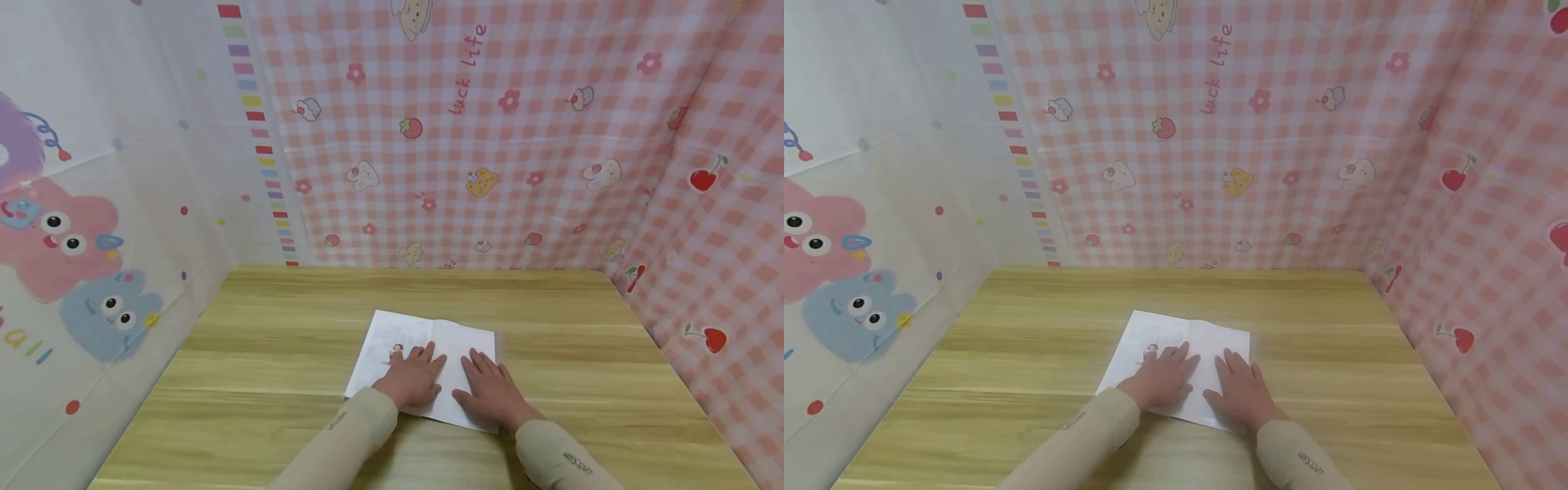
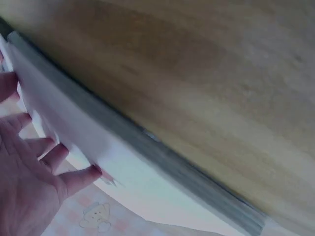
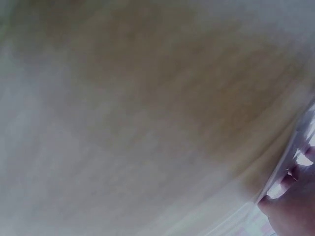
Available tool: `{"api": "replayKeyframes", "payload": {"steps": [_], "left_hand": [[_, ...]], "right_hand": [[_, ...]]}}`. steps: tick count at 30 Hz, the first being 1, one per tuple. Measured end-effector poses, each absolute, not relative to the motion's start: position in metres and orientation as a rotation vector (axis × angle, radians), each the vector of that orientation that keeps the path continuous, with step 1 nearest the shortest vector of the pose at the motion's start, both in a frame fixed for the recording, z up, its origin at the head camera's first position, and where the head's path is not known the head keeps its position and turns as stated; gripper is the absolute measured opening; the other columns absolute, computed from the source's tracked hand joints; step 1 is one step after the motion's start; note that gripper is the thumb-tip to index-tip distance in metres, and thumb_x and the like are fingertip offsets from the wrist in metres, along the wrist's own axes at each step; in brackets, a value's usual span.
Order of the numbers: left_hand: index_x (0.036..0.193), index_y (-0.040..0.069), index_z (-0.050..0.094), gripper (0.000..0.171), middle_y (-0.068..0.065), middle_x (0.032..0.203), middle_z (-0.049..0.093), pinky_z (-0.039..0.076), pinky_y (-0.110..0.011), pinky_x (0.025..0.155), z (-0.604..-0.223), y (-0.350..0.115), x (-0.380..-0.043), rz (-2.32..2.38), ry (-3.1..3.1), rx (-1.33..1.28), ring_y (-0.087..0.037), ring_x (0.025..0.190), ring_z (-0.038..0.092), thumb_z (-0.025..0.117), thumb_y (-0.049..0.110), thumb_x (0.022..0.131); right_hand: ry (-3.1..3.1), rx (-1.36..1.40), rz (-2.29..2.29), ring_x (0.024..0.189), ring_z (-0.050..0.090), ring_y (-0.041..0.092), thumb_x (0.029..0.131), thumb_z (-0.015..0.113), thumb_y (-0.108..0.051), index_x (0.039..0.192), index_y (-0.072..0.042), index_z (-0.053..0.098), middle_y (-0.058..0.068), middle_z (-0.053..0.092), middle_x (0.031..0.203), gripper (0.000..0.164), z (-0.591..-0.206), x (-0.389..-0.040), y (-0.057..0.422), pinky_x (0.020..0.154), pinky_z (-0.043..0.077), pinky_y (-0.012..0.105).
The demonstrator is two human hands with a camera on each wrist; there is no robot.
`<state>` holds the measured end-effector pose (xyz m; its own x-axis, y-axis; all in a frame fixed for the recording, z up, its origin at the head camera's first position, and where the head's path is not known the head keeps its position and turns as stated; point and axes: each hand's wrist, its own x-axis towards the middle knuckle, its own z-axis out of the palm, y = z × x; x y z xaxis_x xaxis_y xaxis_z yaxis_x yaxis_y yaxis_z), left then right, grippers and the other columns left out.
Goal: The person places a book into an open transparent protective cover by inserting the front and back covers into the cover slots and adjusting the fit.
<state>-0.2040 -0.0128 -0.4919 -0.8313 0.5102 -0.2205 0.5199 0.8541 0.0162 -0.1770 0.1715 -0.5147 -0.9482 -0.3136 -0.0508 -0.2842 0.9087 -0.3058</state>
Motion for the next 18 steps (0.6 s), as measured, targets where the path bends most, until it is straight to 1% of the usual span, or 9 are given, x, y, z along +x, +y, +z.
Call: {"api": "replayKeyframes", "payload": {"steps": [6,12,18], "left_hand": [[0.149,0.027,0.035,0.063,-0.009,0.158,0.025,0.029,-0.057,0.109,-0.489,-0.020,-0.207,0.040,2.770,0.823,-0.024,0.139,0.025,0.057,0.039,0.092],[0.149,0.024,0.035,0.063,-0.009,0.157,0.027,0.029,-0.056,0.109,-0.485,-0.022,-0.205,0.064,2.762,0.830,-0.025,0.139,0.026,0.058,0.038,0.092],[0.148,0.024,0.038,0.062,-0.009,0.157,0.029,0.030,-0.055,0.109,-0.480,-0.023,-0.203,0.051,2.767,0.830,-0.024,0.138,0.028,0.059,0.039,0.091]], "right_hand": [[2.968,-0.478,-0.436,0.138,0.021,0.041,0.092,0.056,-0.042,0.144,0.002,0.038,0.025,0.029,0.153,0.071,-0.509,-0.173,0.169,0.108,0.019,0.067],[2.973,-0.494,-0.419,0.137,0.022,0.041,0.092,0.056,-0.042,0.144,0.002,0.038,0.026,0.030,0.152,0.071,-0.504,-0.171,0.168,0.107,0.020,0.068],[2.990,-0.517,-0.415,0.137,0.023,0.042,0.092,0.055,-0.042,0.143,0.005,0.038,0.027,0.031,0.151,0.071,-0.507,-0.172,0.169,0.106,0.021,0.068]]}}
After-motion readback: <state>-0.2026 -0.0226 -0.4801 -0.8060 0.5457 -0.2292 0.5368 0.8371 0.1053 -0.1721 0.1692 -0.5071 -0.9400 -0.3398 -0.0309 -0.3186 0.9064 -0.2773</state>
